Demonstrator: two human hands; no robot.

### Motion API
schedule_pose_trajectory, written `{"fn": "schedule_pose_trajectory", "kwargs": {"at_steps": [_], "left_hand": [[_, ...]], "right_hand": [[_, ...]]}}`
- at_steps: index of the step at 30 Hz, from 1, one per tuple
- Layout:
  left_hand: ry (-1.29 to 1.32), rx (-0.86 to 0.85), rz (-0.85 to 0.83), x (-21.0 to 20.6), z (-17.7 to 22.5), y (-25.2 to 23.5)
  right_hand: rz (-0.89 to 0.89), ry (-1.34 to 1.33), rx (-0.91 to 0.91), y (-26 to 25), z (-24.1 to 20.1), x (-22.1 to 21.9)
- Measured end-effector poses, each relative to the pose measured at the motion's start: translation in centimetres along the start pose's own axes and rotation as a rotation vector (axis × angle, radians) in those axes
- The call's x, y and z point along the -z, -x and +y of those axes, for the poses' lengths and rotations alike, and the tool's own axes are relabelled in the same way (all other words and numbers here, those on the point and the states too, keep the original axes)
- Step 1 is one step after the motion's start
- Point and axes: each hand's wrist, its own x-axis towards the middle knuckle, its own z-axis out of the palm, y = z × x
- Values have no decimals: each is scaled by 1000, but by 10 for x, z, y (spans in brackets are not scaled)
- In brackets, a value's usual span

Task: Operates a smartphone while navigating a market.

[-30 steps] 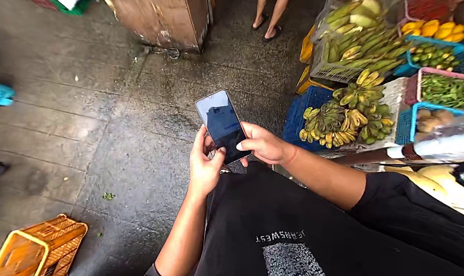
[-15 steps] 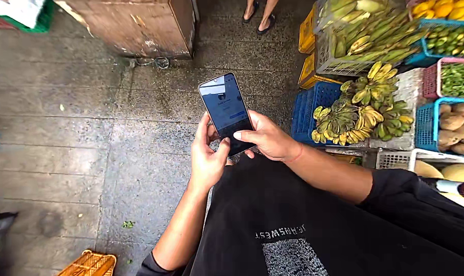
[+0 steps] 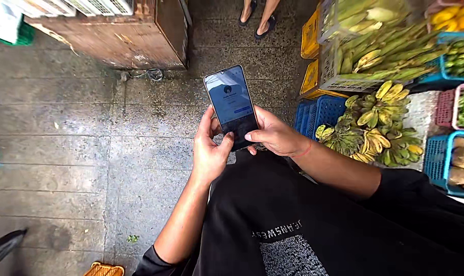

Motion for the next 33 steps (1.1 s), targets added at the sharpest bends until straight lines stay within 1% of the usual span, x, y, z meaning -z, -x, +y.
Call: {"fn": "schedule_pose_trajectory", "kwargs": {"at_steps": [2, 7, 12, 15, 17, 21, 24, 28, 33], "left_hand": [[21, 14, -11, -9, 5, -35], [11, -22, -12, -32, 11, -113], [-54, -31, 10, -42, 11, -172], [-40, -9, -7, -41, 9, -205], [16, 5, -44, -34, 7, -228], [76, 9, -104, -13, 0, -286], [73, 3, -119, 5, -1, -336], [67, 9, -131, 37, 6, -410], [42, 25, -169, 81, 23, -494]], "right_hand": [[13, -20, -15, -19, -24, 24], [36, 10, -35, -61, -74, 76], [51, 3, -2, -95, -102, 108], [108, 1, -30, -119, -114, 122], [131, -6, -48, -139, -122, 132], [85, -27, -41, -187, -141, 155], [136, -19, -49, -234, -160, 165], [192, 7, -37, -306, -191, 170], [128, -9, -15, -382, -229, 177]]}}
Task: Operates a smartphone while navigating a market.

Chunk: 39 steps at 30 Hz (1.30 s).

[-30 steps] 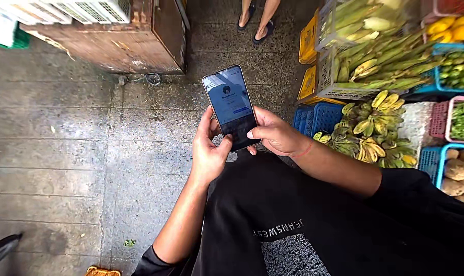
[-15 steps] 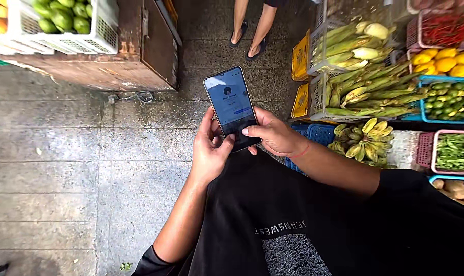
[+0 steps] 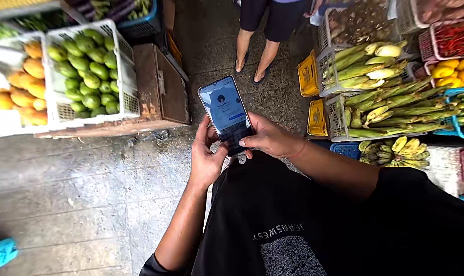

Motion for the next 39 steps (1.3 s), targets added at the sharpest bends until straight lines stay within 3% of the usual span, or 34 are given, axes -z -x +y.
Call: {"fn": "schedule_pose_trajectory", "kwargs": {"at_steps": [6, 16, 30, 39], "left_hand": [[-46, -26, -33, 30, 15, -69], [-27, -38, -58, 37, 26, -181], [-23, -28, 131, 28, 34, -304], [43, -4, 6, 81, 27, -404]], "right_hand": [[24, -31, 70, -56, -35, 8], [20, -59, 72, -134, -96, 66], [-76, -5, -5, -237, -177, 136], [-36, -64, -27, -332, -210, 163]]}}
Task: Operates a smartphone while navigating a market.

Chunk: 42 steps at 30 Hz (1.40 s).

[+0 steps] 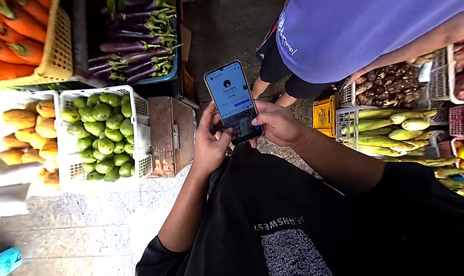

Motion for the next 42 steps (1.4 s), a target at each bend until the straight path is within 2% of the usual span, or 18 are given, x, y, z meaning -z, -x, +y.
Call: {"fn": "schedule_pose_trajectory", "kwargs": {"at_steps": [5, 9, 14, 19, 24, 34, 42], "left_hand": [[-9, 2, -49, 47, 14, -72], [-19, -12, -81, 83, 28, -118], [-48, -10, -117, 113, 35, -167], [-45, -1, -142, 122, 34, -211], [-60, 7, -133, 113, 40, -255], [-86, -19, -90, 105, 58, -322], [-86, 19, -131, 135, 60, -391]], "right_hand": [[9, 42, 54, -68, -35, -7], [27, -27, 64, -116, -58, -13], [132, -60, 75, -159, -79, -17], [163, -114, 77, -187, -98, -6], [235, -76, 83, -210, -124, 16], [106, -1, 154, -251, -173, 56], [122, -112, 160, -315, -194, 75]]}}
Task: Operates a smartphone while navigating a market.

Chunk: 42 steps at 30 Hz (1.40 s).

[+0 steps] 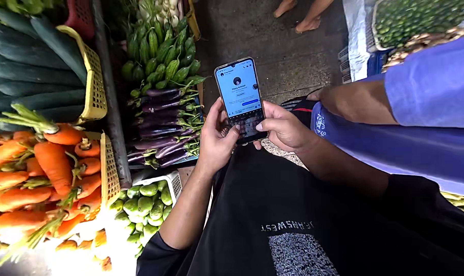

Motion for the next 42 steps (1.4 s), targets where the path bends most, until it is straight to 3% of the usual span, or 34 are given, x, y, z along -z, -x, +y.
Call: {"fn": "schedule_pose_trajectory", "kwargs": {"at_steps": [5, 15, 21, 28, 33, 42], "left_hand": [[15, 32, 5, 43, 2, -43], [-39, -195, 171, 140, 27, -113], [-72, -191, 248, 163, 47, -160], [-43, -205, 260, 152, 56, -240], [-54, -268, 194, 127, 67, -331], [-46, -182, 107, 64, 85, -499]], "right_hand": [[39, -4, -41, -54, -14, -14], [-51, 46, -22, -183, -63, -65], [-110, 90, -35, -237, -98, -67], [-155, 113, 3, -287, -149, -20], [-99, 187, 75, -324, -209, 33], [-29, 141, 151, -390, -308, 151]]}}
